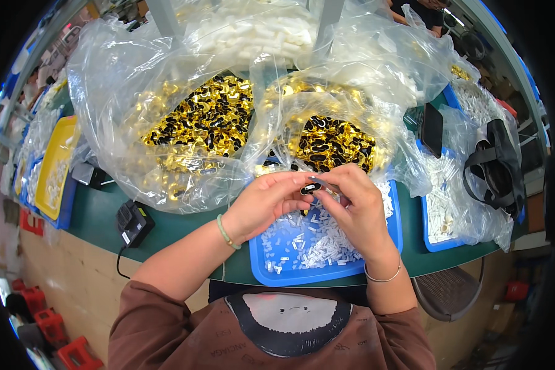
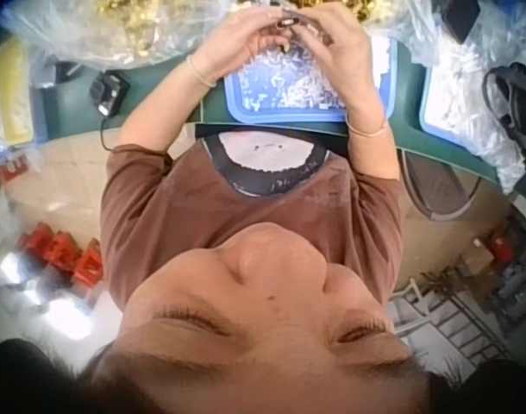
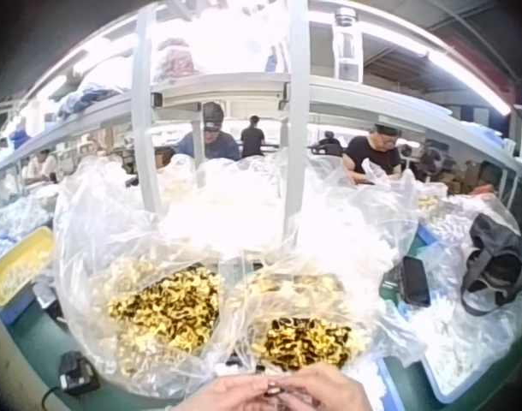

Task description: The person sits at a workbench and repeatedly picks up small white plastic pieces from a blue tray. They insert these pieces into small gold and black metal components held in their left hand. The person uses a small metal tool to assist in the insertion process. The assembled units are placed back into the tray or a nearby pile.

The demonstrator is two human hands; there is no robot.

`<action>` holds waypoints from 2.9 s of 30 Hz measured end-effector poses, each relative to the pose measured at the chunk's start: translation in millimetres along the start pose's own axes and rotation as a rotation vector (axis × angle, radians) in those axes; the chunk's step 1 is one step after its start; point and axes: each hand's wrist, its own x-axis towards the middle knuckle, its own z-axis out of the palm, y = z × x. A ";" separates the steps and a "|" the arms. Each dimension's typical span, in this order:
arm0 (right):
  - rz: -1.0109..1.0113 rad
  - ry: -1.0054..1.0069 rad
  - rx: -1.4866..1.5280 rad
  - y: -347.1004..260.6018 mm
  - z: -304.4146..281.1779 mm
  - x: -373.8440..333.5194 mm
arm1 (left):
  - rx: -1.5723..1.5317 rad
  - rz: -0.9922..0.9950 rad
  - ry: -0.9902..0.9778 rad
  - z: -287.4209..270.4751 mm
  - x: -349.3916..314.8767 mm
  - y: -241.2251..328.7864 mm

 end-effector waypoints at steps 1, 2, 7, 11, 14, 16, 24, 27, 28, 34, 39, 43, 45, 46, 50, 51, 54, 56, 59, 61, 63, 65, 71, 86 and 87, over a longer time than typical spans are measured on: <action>0.015 -0.004 -0.022 -0.4 -0.8 -0.2 | 0.062 0.017 0.005 0.9 -0.9 -0.3; 0.001 -0.007 -0.027 0.3 -0.4 -0.3 | 0.157 0.044 0.008 3.2 -2.1 1.3; -0.033 -0.031 -0.044 3.6 2.4 -2.3 | 0.312 0.062 0.012 5.0 -2.7 3.0; -0.023 -0.024 -0.024 1.7 3.2 -1.4 | 0.273 0.044 -0.022 3.0 -2.7 4.8; -0.032 -0.041 -0.013 2.2 1.0 -2.0 | 0.274 0.034 -0.036 2.0 -2.8 5.8; -0.042 -0.067 -0.015 3.4 -0.8 -2.0 | 0.278 0.027 -0.042 2.0 -2.9 6.8; -0.040 -0.103 -0.017 7.4 1.8 -3.7 | 0.457 0.069 -0.046 3.6 -3.5 5.6; 0.010 -0.074 0.002 2.7 2.0 -2.0 | 0.377 0.062 -0.062 2.9 -3.4 6.9; 0.029 -0.065 -0.004 1.2 1.2 -1.8 | 0.340 0.060 -0.073 2.5 -2.5 6.4; -0.033 -0.075 -0.015 3.2 3.8 -1.8 | 0.431 0.079 -0.061 -1.4 -0.3 1.5; -0.007 -0.062 -0.014 0.8 2.2 -1.6 | 0.377 0.040 -0.069 2.4 -2.7 7.1; 0.008 -0.060 0.002 -0.7 1.3 -1.0 | 0.345 0.022 -0.097 2.7 -4.0 11.7; -0.015 -0.057 0.003 0.5 1.5 -1.2 | 0.345 0.040 -0.088 2.1 -2.6 7.8; -0.027 -0.055 0.001 1.3 1.4 -1.5 | 0.344 0.050 -0.085 1.5 -1.7 5.4; -0.058 -0.089 0.010 7.4 3.2 -3.1 | 0.440 0.059 -0.065 -0.1 -1.0 1.4; -0.048 -0.083 0.012 6.7 3.7 -3.4 | 0.448 0.053 -0.053 2.4 -1.7 2.4; 0.021 -0.057 -0.005 0.2 2.5 -1.6 | 0.358 0.059 -0.053 3.7 -2.2 4.4; 0.033 -0.052 -0.018 -0.2 2.7 -1.4 | 0.333 0.069 -0.058 3.4 -1.9 4.0; -0.019 -0.077 -0.015 3.5 5.5 -2.3 | 0.400 0.078 -0.039 3.6 -2.0 1.7; -0.047 -0.098 -0.006 2.7 6.5 -2.2 | 0.438 0.077 -0.020 3.3 -1.4 -0.1; -0.051 -0.096 -0.011 3.1 8.1 -2.9 | 0.481 0.096 -0.011 3.0 -0.2 -2.9; -0.050 -0.089 -0.003 3.2 8.5 -2.7 | 0.493 0.092 -0.009 2.8 -0.3 -2.4; 0.030 -0.044 0.019 1.4 2.1 -1.6 | 0.102 0.053 -0.103 -1.6 -0.5 -0.1; 0.009 0.243 0.178 5.7 -6.5 -0.3 | 0.378 0.152 -0.023 9.5 -5.5 5.2; -0.064 0.256 0.121 3.6 -6.9 1.4 | 0.392 0.164 -0.011 9.6 -6.7 3.3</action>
